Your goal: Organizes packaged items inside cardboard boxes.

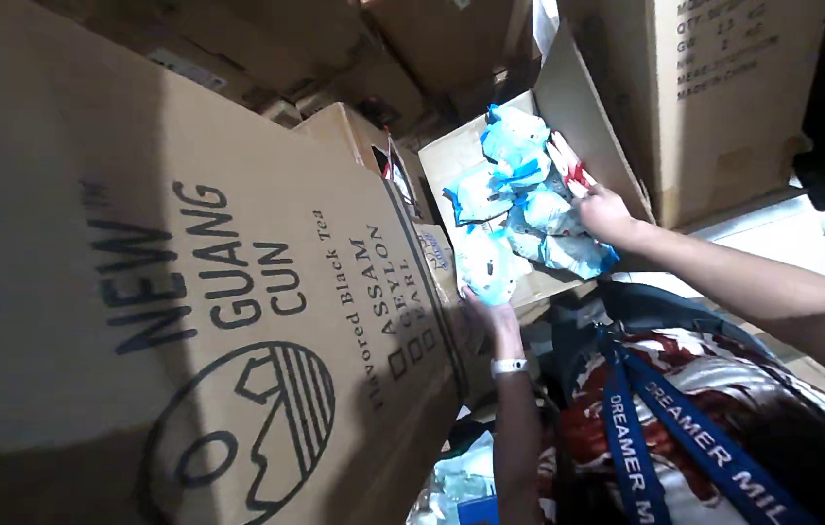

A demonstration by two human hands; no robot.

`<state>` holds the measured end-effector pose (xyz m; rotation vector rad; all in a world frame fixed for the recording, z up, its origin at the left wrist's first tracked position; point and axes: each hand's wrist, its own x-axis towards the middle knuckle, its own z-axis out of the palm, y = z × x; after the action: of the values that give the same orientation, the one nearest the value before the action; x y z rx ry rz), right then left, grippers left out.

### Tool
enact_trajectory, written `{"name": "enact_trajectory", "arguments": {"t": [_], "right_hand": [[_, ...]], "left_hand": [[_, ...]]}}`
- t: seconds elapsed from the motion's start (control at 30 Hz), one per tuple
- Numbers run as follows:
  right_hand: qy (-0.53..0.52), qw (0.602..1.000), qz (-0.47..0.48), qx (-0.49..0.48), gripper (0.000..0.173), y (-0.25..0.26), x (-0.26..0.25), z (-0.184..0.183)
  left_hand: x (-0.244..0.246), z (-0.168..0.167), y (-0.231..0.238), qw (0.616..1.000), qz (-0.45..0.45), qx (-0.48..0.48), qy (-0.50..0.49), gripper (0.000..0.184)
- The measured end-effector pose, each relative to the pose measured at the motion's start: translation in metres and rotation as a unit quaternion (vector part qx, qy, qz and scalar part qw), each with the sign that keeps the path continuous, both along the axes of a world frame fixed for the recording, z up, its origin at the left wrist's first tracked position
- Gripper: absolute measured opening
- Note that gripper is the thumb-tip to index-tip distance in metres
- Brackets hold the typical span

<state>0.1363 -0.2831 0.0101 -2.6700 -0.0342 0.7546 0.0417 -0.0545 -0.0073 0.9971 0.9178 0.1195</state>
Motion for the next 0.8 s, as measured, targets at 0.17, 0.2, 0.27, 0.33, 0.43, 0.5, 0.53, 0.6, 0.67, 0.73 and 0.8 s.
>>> {"name": "enact_trajectory", "arguments": {"t": [0.17,0.2,0.27,0.33,0.43,0.5,0.53,0.6,0.67,0.73,0.8], "right_hand": [[-0.031,0.998,-0.057,0.023,0.025,-0.013,-0.01,0.014],[-0.034,0.997,-0.067,0.022,0.024,-0.013,-0.01,0.015],[-0.052,0.996,-0.073,0.022,0.024,-0.012,-0.013,0.014],[-0.067,0.995,-0.068,0.029,0.024,-0.007,-0.015,0.013],[-0.072,0.995,-0.072,0.019,0.026,0.004,-0.018,0.02],[-0.071,0.995,-0.072,0.019,0.03,0.007,-0.021,0.022],[-0.07,0.995,-0.062,0.031,0.032,0.007,-0.027,0.02],[-0.064,0.996,-0.012,0.053,0.052,0.01,-0.046,0.012],[-0.045,0.997,0.062,0.033,0.074,0.014,-0.068,-0.001],[0.007,0.991,0.134,-0.011,0.082,0.014,-0.08,-0.005],[0.023,0.981,0.177,-0.077,0.075,0.007,-0.083,-0.006]], "left_hand": [[-0.021,-0.049,-0.003,0.949,-0.239,0.149,0.142,0.05],[-0.024,-0.052,-0.005,0.899,-0.324,0.243,0.169,0.05],[-0.025,-0.05,-0.013,0.758,-0.463,0.405,0.216,0.058],[-0.014,-0.055,-0.022,0.648,-0.517,0.5,0.252,0.058],[-0.004,-0.086,-0.044,0.581,-0.542,0.532,0.294,0.083],[-0.007,-0.119,-0.055,0.567,-0.508,0.576,0.299,0.085],[-0.008,-0.129,-0.057,0.561,-0.491,0.595,0.299,0.082],[-0.001,-0.132,-0.056,0.54,-0.492,0.608,0.312,0.076],[0.014,-0.114,-0.052,0.526,-0.521,0.592,0.319,0.072],[0.022,-0.095,-0.054,0.522,-0.54,0.581,0.313,0.07],[0.024,-0.083,-0.056,0.527,-0.549,0.577,0.297,0.07]]}}
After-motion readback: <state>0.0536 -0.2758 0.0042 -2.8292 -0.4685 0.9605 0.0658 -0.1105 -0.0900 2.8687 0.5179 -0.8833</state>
